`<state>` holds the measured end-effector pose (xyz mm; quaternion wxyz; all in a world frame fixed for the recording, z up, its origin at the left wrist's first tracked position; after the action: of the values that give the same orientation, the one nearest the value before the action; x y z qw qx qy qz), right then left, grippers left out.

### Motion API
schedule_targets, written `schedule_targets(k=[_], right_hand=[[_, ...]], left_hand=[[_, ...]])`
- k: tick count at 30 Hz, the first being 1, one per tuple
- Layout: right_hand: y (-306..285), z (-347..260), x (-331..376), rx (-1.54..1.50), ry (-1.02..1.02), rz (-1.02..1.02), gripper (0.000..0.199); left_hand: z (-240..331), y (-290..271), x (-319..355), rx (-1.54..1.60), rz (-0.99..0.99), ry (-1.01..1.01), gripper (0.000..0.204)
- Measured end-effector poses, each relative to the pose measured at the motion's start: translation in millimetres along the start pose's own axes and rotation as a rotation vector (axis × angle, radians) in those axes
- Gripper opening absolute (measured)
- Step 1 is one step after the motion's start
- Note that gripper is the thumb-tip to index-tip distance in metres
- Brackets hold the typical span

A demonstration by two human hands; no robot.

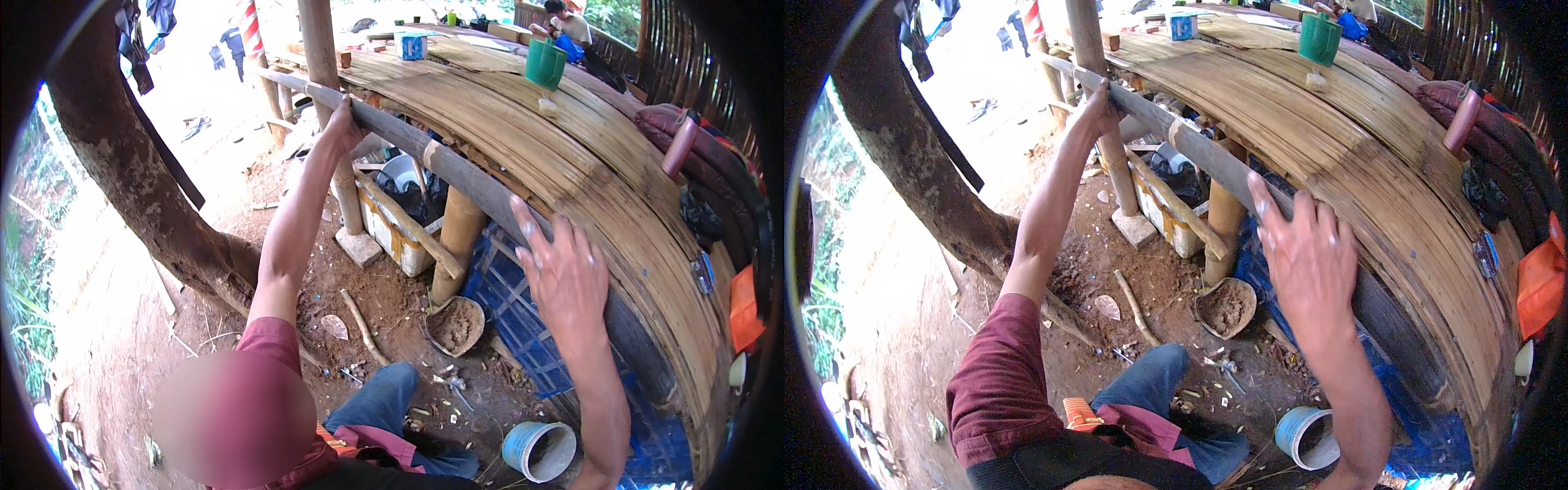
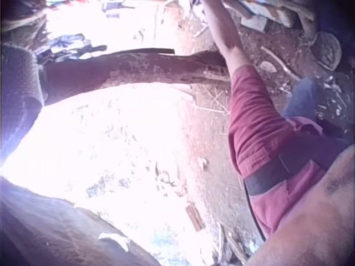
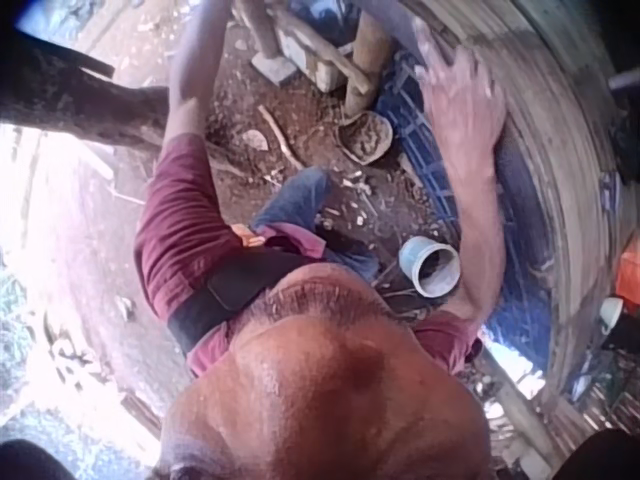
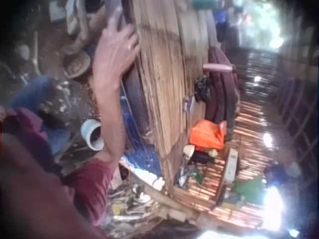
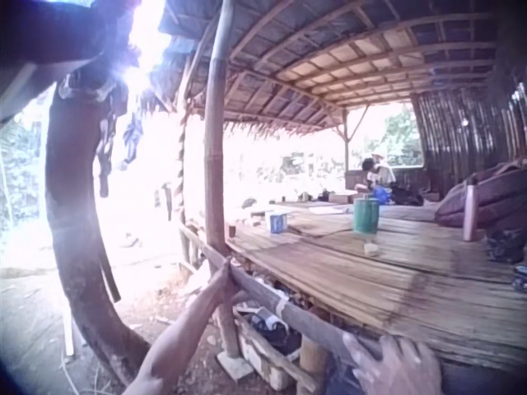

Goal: The person handles long wooden planks and a curved metal bar, positioning them against a wooden structure. They repeatedly lift, align, and place the materials, occasionally moving a bucket and a small wooden stick.

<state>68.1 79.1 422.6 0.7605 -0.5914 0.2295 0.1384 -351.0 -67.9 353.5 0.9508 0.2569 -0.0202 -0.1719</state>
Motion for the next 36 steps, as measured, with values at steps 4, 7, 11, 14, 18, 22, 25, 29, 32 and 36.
schedule_targets(k=[4, 7, 11, 14, 18, 22, 25, 29, 32, 36], right_hand=[[3.9, 2.7, -21.4, -0.070, -0.007, -0.099, 0.060], [2.6, -4.8, -17.2, -0.053, 0.037, -0.073, 0.060], [1.1, 2.8, -14.1, -0.023, 0.074, -0.033, 0.060], [3.2, -1.0, -18.3, -0.038, 0.065, -0.019, 0.060], [-0.1, -3.4, -21.5, -0.011, 0.019, 0.022, 0.060], [-6.8, -11.0, -23.6, 0.006, 0.010, 0.045, 0.060], [-3.0, -9.8, -20.0, 0.008, 0.049, 0.014, 0.060], [7.3, -10.4, -15.0, -0.024, 0.071, -0.010, 0.060], [4.6, -13.9, -12.7, -0.031, 0.077, -0.016, 0.059], [8.6, -17.9, -12.5, -0.052, 0.067, -0.027, 0.059]], left_hand=[[-1.6, -4.5, -6.9, 0.062, -0.053, 0.022, 0.058], [-0.9, -11.5, -10.4, 0.035, -0.056, 0.021, 0.059], [-18.8, -3.7, 0.0, -0.135, 0.071, -0.050, 0.067], [-20.5, -48.4, -25.0, -0.175, 0.318, 0.041, 0.066], [-3.0, -86.9, -53.8, -0.048, 0.497, 0.401, 0.063], [26.1, -111.9, -98.0, -0.086, 0.452, 0.604, 0.068], [35.6, -82.1, -68.7, -0.201, 0.489, 0.530, 0.080], [39.4, -73.5, -55.4, -0.113, 0.418, 0.529, 0.072], [41.8, -84.5, -65.7, -0.060, 0.432, 0.538, 0.072], [43.1, -110.7, -100.4, -0.130, 0.427, 0.525, 0.082]])
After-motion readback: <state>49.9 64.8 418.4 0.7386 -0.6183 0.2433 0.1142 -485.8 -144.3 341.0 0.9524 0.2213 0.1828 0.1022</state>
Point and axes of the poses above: each hand's wrist, its own x-axis away from the middle knuckle, its own y-axis out of the palm, z = x × y, the point moved 8 cm from there along -x, towards the middle knuckle, and after that the axes turned 3 degrees about -x, right-handed, at the moved point
